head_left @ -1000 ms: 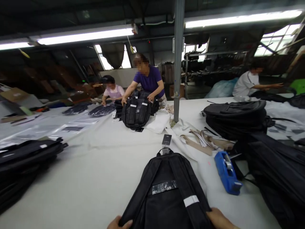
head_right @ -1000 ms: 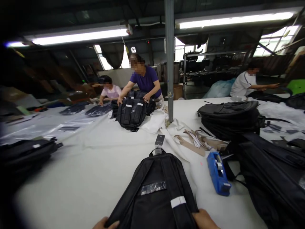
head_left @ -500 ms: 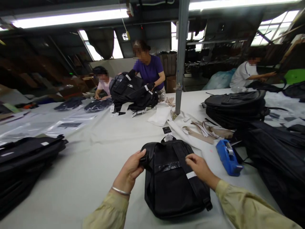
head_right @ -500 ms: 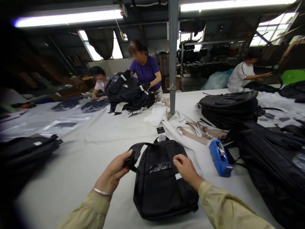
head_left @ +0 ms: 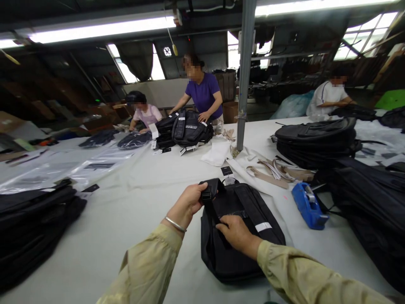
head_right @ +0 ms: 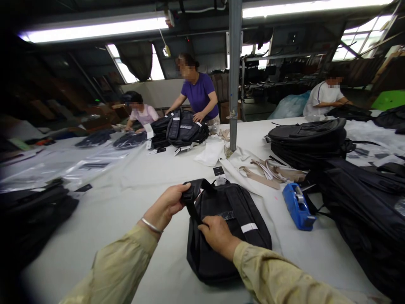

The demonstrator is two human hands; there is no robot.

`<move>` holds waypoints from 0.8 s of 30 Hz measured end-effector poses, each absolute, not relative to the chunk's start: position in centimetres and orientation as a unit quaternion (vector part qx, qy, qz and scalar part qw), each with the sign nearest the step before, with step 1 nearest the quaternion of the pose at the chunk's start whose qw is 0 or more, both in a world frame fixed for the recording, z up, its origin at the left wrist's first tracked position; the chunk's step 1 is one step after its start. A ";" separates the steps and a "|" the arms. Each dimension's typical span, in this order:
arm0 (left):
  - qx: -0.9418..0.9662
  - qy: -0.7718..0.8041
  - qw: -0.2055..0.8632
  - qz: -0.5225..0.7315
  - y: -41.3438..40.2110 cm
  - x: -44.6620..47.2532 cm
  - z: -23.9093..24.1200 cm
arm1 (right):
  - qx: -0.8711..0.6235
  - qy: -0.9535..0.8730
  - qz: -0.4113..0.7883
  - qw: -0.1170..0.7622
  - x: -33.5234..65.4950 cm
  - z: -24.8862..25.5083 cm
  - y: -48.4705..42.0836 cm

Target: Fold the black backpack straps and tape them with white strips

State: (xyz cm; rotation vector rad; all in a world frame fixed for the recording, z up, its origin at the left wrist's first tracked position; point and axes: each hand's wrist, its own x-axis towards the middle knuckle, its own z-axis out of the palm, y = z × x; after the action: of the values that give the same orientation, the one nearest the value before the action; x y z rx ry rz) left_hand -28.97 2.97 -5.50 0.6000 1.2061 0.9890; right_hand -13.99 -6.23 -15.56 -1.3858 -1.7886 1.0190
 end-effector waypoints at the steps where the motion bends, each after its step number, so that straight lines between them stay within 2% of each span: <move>1: 0.262 0.539 0.664 0.446 3.1 -29.0 -5.5 | -0.529 -0.669 0.406 0.329 -13.9 -15.6 -6.6; 5: 0.253 0.545 0.632 0.489 4.0 -28.3 -5.7 | -0.533 -0.547 0.572 0.298 -16.0 -15.5 -8.1; 8: 0.256 0.539 0.620 0.509 4.4 -27.1 -5.9 | -0.552 -0.448 0.633 0.305 -18.8 -15.7 -8.5; 16: 0.251 0.516 0.636 0.517 3.1 -26.2 -6.4 | -0.643 -0.330 0.573 0.386 -21.2 -18.6 -5.4; 24: 0.263 0.521 0.644 0.495 -0.3 -28.0 -5.4 | -0.622 -0.370 0.612 0.320 -20.8 -22.1 -6.1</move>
State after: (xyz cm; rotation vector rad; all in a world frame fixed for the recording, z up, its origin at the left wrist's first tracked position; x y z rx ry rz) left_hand -28.03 -0.31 -5.44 0.5985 1.1857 1.1274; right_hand -20.82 -6.10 -22.10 -1.6341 -0.9726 1.6079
